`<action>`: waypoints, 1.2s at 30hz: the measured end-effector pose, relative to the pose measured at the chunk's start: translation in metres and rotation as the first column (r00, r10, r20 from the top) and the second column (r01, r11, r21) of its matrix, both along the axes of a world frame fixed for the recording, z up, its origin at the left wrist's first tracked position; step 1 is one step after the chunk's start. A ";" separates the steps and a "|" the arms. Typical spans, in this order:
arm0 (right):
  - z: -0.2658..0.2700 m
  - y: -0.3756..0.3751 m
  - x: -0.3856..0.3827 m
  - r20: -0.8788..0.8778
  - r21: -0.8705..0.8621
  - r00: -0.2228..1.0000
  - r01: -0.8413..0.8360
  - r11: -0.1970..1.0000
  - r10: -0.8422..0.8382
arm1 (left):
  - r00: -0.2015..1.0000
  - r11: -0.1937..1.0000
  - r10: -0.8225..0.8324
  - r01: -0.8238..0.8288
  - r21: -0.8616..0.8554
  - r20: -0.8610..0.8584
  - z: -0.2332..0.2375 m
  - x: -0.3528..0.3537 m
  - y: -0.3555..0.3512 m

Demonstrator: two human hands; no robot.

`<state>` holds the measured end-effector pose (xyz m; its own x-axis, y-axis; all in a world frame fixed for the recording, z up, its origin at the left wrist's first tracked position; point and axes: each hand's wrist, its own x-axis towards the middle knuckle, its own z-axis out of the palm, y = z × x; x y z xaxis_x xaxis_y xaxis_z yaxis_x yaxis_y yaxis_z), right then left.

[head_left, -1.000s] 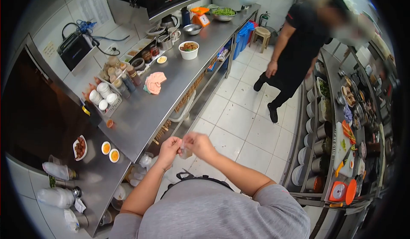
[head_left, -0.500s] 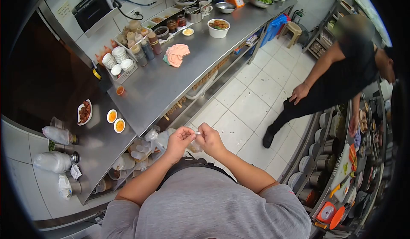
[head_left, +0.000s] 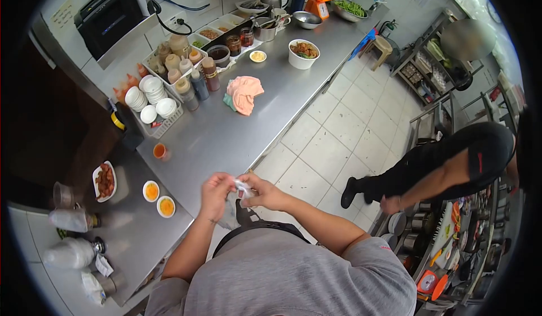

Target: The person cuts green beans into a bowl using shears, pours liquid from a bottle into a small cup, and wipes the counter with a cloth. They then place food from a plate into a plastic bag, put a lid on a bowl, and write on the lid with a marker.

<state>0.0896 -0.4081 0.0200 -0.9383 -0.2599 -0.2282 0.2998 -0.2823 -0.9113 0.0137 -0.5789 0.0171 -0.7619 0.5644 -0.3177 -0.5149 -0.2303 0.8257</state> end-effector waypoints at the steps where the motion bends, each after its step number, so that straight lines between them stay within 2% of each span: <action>1: -0.016 -0.004 -0.010 -0.025 0.219 0.999 -0.028 0.975 0.034 | 0.991 0.991 0.133 -0.131 0.035 -0.035 0.000 -0.017 -0.004; 2: -0.025 -0.006 -0.017 -0.040 0.426 0.996 -0.051 0.903 0.075 | 0.962 0.963 0.264 -0.260 0.069 -0.063 -0.001 -0.032 -0.007; 3: -0.027 -0.008 -0.024 -0.144 0.494 0.988 0.027 0.869 0.051 | 0.965 0.965 0.255 -0.251 0.069 -0.055 -0.002 -0.045 -0.009; 4: -0.031 -0.005 -0.026 -0.143 0.495 0.989 0.032 0.868 0.045 | 0.968 0.974 0.222 -0.226 -0.026 -0.114 -0.003 -0.059 -0.010; 5: -0.038 -0.002 -0.025 -0.128 0.482 0.989 0.122 0.867 -0.068 | 0.966 0.970 0.188 -0.211 -0.121 -0.176 -0.004 -0.074 -0.013; 6: -0.048 0.003 -0.026 -0.115 0.468 0.977 0.210 0.858 -0.177 | 0.963 0.969 0.193 -0.217 -0.120 -0.186 -0.011 -0.089 -0.019; 7: -0.076 0.022 -0.028 -0.109 0.433 0.970 0.243 0.868 -0.217 | 0.967 0.964 0.077 -0.134 -0.229 -0.243 -0.022 -0.104 -0.025; 8: -0.084 0.049 -0.033 0.004 0.401 0.986 0.150 0.904 -0.165 | 0.958 0.938 -0.041 -0.061 -0.340 -0.284 -0.028 -0.114 -0.028; 9: -0.098 0.071 -0.034 0.255 0.335 0.925 0.188 0.923 -0.281 | 0.956 0.937 -0.031 -0.073 -0.342 -0.291 -0.022 -0.117 -0.023; 10: -0.109 0.095 -0.036 0.378 0.333 0.840 0.268 0.904 -0.389 | 0.871 0.865 0.013 -0.256 -0.432 -0.491 -0.009 -0.114 -0.013; 11: -0.126 0.118 -0.037 0.376 0.343 0.778 0.388 0.855 -0.504 | 0.742 0.762 0.016 -0.443 -0.472 -0.670 0.001 -0.112 -0.004; 12: -0.151 0.144 -0.043 0.374 0.366 0.730 0.451 0.814 -0.572 | 0.739 0.753 0.020 -0.454 -0.476 -0.674 0.007 -0.111 0.004; 14: -0.182 0.188 -0.066 0.409 0.461 0.661 0.444 0.768 -0.628 | 0.385 0.671 -0.178 -0.626 -0.398 -0.906 0.010 -0.105 0.018; 15: -0.207 0.209 -0.080 0.452 0.421 0.633 0.469 0.776 -0.628 | 0.362 0.692 -0.275 -0.568 -0.445 -0.891 0.003 -0.101 0.023; 16: -0.222 0.220 -0.097 0.436 0.491 0.640 0.420 0.763 -0.633 | 0.379 0.668 -0.280 -0.583 -0.462 -0.882 -0.005 -0.093 0.031; 18: -0.245 0.238 -0.136 0.426 0.481 0.583 0.501 0.719 -0.691 | 0.251 0.581 -0.679 -0.391 -0.714 -0.690 -0.021 -0.077 0.054; 19: -0.259 0.249 -0.155 0.403 0.457 0.617 0.505 0.732 -0.676 | 0.290 0.548 -0.680 -0.409 -0.729 -0.674 -0.040 -0.069 0.065; 20: -0.294 0.261 -0.172 0.383 0.429 0.648 0.506 0.748 -0.658 | 0.344 0.428 -0.751 -0.396 -0.812 -0.564 -0.067 -0.060 0.075; 21: -0.349 0.266 -0.182 0.128 0.275 0.658 0.695 0.664 -0.742 | 0.395 0.297 -0.808 -0.367 -0.882 -0.436 -0.081 -0.053 0.083; 22: -0.373 0.273 -0.194 0.514 -0.169 0.536 0.829 0.534 -0.670 | 0.258 0.275 -0.918 -0.137 -0.952 -0.302 -0.080 -0.053 0.093; 23: -0.378 0.277 -0.211 0.522 -0.185 0.538 0.829 0.528 -0.662 | 0.161 0.438 -0.885 -0.028 -0.899 -0.436 -0.076 -0.058 0.095; 24: -0.377 0.276 -0.219 0.444 -0.083 0.555 0.807 0.585 -0.703 | 0.076 0.579 -0.815 0.095 -0.810 -0.574 -0.073 -0.062 0.096; 25: -0.375 0.275 -0.222 0.365 0.033 0.575 0.778 0.627 -0.732 | 0.190 0.674 -0.731 0.056 -0.736 -0.655 -0.073 -0.065 0.101; 26: -0.375 0.275 -0.224 0.296 0.126 0.590 0.756 0.643 -0.752 | 0.240 0.679 -0.713 0.003 -0.734 -0.659 -0.072 -0.075 0.104; 28: -0.372 0.275 -0.223 0.143 0.310 0.626 0.707 0.636 -0.766 | 0.270 0.587 -0.744 -0.172 -0.791 -0.611 -0.047 -0.102 0.129; 30: -0.365 0.277 -0.212 -0.024 0.461 0.659 0.675 0.576 -0.752 | 0.392 0.560 -0.684 -0.257 -0.787 -0.615 -0.006 -0.142 0.181; 32: -0.356 0.286 -0.187 -0.146 0.566 0.683 0.651 0.506 -0.716 | 0.358 0.431 -0.706 -0.467 -0.772 -0.611 -0.013 -0.171 0.217; 33: -0.351 0.295 -0.167 -0.136 0.601 0.686 0.631 0.491 -0.715 | 0.347 0.449 -0.704 -0.458 -0.767 -0.620 -0.024 -0.182 0.225; 34: -0.345 0.311 -0.147 0.046 0.681 0.709 0.493 0.541 -0.704 | 0.402 0.328 -0.724 -0.514 -0.793 -0.561 -0.038 -0.192 0.230; 35: -0.308 0.327 -0.128 0.216 0.625 0.699 0.437 0.647 -0.681 | 0.460 0.204 -0.734 -0.552 -0.809 -0.499 -0.047 -0.194 0.235; 36: -0.244 0.341 -0.110 0.379 0.547 0.671 0.393 0.739 -0.637 | 0.446 0.234 -0.739 -0.533 -0.813 -0.505 -0.042 -0.190 0.245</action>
